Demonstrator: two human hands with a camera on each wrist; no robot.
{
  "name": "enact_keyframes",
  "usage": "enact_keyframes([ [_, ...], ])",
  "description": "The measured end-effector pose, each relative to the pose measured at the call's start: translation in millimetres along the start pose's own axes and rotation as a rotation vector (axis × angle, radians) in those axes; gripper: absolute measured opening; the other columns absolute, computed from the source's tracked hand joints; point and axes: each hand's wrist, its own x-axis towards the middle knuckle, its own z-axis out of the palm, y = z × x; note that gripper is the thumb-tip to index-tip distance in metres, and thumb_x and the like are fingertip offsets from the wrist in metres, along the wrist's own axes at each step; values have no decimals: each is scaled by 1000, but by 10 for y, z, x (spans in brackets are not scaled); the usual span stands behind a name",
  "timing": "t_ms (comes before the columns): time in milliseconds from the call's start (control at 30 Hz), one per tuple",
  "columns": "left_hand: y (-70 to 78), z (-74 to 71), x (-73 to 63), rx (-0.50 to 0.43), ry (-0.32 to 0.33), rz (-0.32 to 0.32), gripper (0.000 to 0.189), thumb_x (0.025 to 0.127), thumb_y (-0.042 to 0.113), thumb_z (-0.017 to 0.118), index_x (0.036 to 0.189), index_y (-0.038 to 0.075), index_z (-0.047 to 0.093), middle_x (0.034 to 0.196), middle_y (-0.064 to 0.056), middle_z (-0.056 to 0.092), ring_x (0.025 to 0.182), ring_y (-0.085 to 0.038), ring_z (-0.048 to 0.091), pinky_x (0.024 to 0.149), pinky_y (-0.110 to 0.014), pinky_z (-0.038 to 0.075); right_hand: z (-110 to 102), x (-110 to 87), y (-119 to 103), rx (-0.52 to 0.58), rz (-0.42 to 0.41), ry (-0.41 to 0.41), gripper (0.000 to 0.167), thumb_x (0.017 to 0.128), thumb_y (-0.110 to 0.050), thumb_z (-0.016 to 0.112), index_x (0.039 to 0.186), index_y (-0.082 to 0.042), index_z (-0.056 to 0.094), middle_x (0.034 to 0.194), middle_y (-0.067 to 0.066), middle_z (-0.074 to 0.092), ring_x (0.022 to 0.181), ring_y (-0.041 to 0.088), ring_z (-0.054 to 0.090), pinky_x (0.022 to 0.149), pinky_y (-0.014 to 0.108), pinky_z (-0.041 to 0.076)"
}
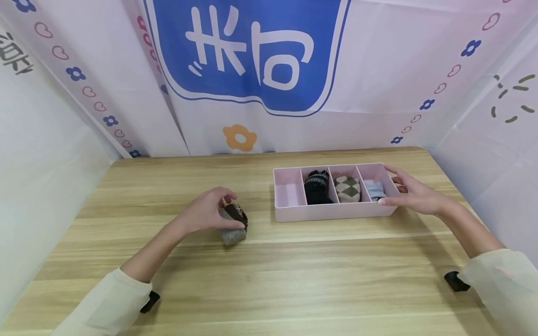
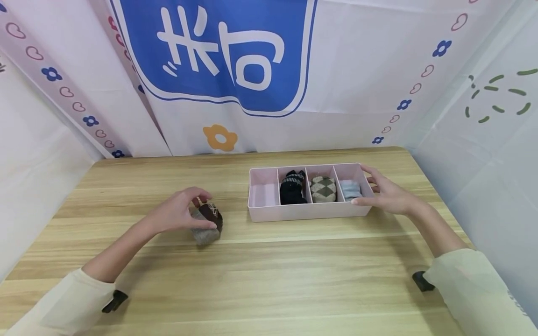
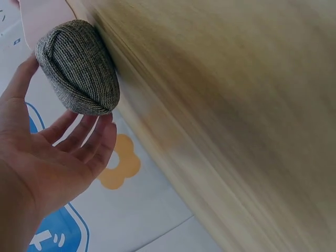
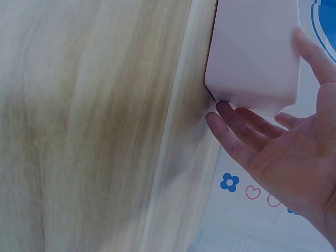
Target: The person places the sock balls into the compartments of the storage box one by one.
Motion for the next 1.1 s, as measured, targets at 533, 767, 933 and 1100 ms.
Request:
enact_keyframes([
  [533,17,27,-111,9,-43,-73,98,70,56,91,134,-8,53,123,-21,61,104,-29,61,84,-44,58,2,-7,-15,-5,10,-5,103,96,-22,73,166,-7,-1,158,41,23,142,62,29,112,74,29],
  [767,1,77,-124,12,-48,-59,97,66,53,94,132,-4,52,119,-18,60,103,-28,60,80,-40,57,0,-10,-28,-7,18,-7,103,96,-23,73,166,-7,-2,158,41,22,142,63,28,112,74,28],
  [933,7,72,-127,-7,-49,-41,94,66,47,95,132,-4,53,120,-18,61,103,-29,61,79,-39,58,-2,-1,-27,-9,20,-10,103,96,-23,72,166,-7,-2,159,41,22,142,63,28,112,75,28],
  [1100,3,57,-122,-25,-51,12,89,68,42,95,130,-7,55,118,-18,62,102,-29,61,79,-37,57,-3,-8,-26,-5,14,-10,103,96,-22,72,166,-7,-2,158,41,22,142,63,28,112,74,28],
])
